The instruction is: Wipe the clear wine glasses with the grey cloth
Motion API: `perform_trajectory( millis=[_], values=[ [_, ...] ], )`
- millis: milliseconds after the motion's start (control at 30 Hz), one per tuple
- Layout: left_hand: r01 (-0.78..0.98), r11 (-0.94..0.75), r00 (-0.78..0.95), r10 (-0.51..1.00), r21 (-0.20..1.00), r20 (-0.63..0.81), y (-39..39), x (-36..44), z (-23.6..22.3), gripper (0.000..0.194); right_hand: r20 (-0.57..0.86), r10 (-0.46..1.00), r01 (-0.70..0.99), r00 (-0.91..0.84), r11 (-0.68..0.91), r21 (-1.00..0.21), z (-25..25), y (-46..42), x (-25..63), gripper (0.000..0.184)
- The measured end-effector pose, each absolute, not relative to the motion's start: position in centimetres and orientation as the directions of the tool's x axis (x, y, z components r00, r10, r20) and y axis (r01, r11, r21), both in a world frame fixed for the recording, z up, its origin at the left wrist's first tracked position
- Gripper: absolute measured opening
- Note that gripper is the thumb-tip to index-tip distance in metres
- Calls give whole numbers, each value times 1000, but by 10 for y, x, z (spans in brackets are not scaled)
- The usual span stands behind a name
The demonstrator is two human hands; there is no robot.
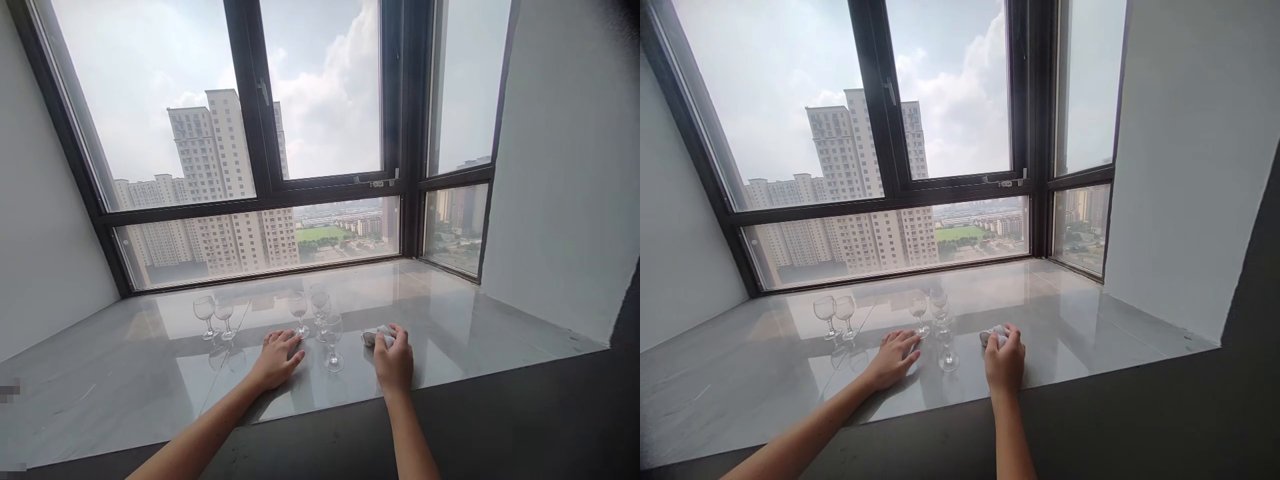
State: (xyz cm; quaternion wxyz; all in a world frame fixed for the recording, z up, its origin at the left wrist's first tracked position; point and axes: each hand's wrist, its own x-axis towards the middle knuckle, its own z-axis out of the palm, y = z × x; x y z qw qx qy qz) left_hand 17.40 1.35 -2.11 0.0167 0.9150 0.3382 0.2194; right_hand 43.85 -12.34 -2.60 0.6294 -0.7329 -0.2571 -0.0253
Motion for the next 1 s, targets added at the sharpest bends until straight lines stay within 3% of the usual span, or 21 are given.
perform_trajectory(
  millis=[467,700,800,933,1000],
  values=[
    [671,-715,613,683,194,396,10,175,-19,51,349,351,401,869,-88,-912,-26,-123,439,52],
    [673,-683,502,703,282,504,4,160,-1,28,339,353,392,872,-89,-916,-25,-126,442,53],
    [770,-554,369,791,316,489,11,134,12,29,332,362,389,871,-97,-916,-25,-127,442,55],
    [912,-196,57,931,360,362,34,92,25,32,337,376,402,863,-107,-909,-25,-127,442,57],
    [937,-97,-18,946,336,323,46,75,26,34,337,377,403,863,-112,-908,-25,-127,443,57]
  ],
)
